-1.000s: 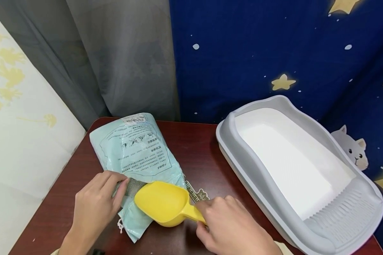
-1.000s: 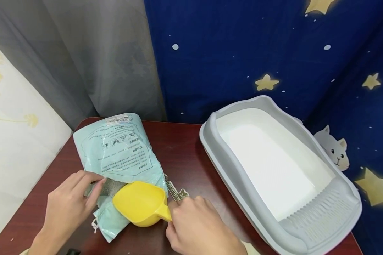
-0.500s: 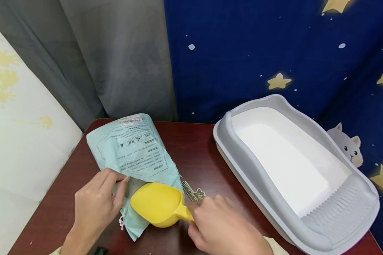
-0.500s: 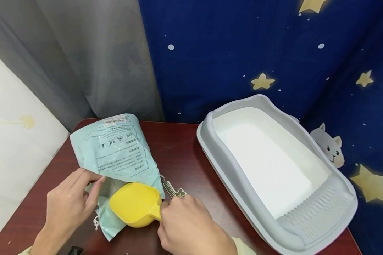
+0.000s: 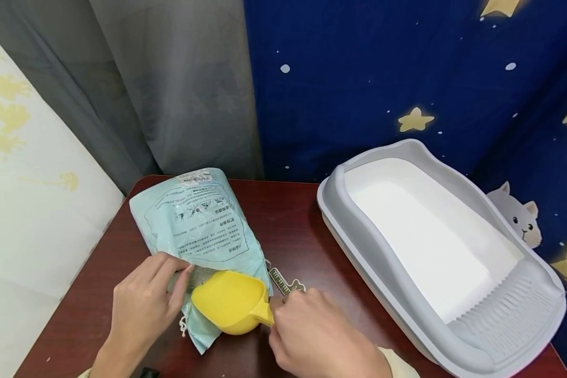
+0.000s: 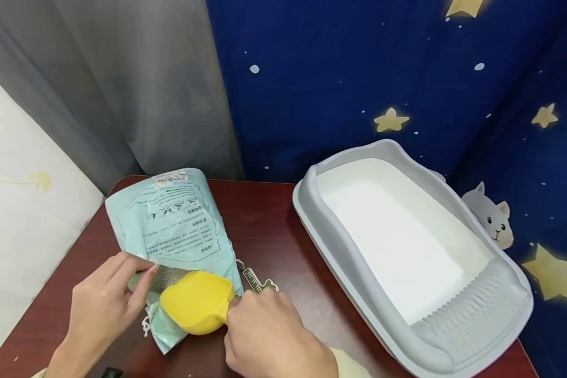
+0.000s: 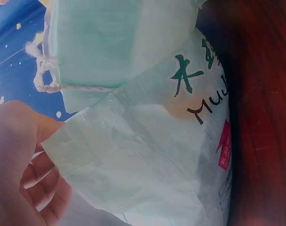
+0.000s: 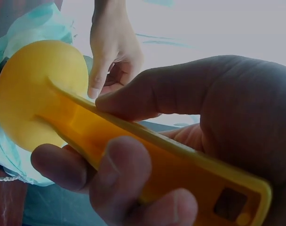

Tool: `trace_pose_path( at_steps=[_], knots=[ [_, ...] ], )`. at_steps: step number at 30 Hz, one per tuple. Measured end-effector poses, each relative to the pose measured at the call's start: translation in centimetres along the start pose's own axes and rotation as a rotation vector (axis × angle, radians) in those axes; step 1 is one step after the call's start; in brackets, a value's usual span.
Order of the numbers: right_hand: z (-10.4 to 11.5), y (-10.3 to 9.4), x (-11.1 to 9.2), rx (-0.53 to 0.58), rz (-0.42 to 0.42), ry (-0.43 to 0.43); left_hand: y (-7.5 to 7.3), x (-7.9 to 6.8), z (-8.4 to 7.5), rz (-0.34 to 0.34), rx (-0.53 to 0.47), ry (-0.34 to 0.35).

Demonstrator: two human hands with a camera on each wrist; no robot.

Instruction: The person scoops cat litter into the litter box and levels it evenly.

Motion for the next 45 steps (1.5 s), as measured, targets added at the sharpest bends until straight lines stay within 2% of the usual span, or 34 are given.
trace_pose_path(
  at_steps=[13,23,35,45],
  knots=[
    [0.7,1.5,0.9,-0.051,-0.061,-0.018,-0.1,-0.1,0.2,0.012,-0.035,-0.005],
    [1.1,2.3,2.1,-0.045,-0.102,-0.016,0.0,0.1,0.2,0.016,-0.056,-0.006],
    [1.7,3.2,3.4,-0.057,-0.058,0.038,0.0,0.0,-0.1,0.025,-0.07,0.015],
    [2.0,4.7,3.9,-0.057,-0.119,0.024,0.0,0.1,-0.1,0.025,-0.101,0.027]
  ],
)
Point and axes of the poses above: each hand's wrist, its own x-axis towards the middle knuckle, its own y-axis out of the palm, z = x × y, the point moved 1 cm from there along x, towards the middle knuckle, and after that the axes turned 3 degrees about y, right-handed, at the moved point
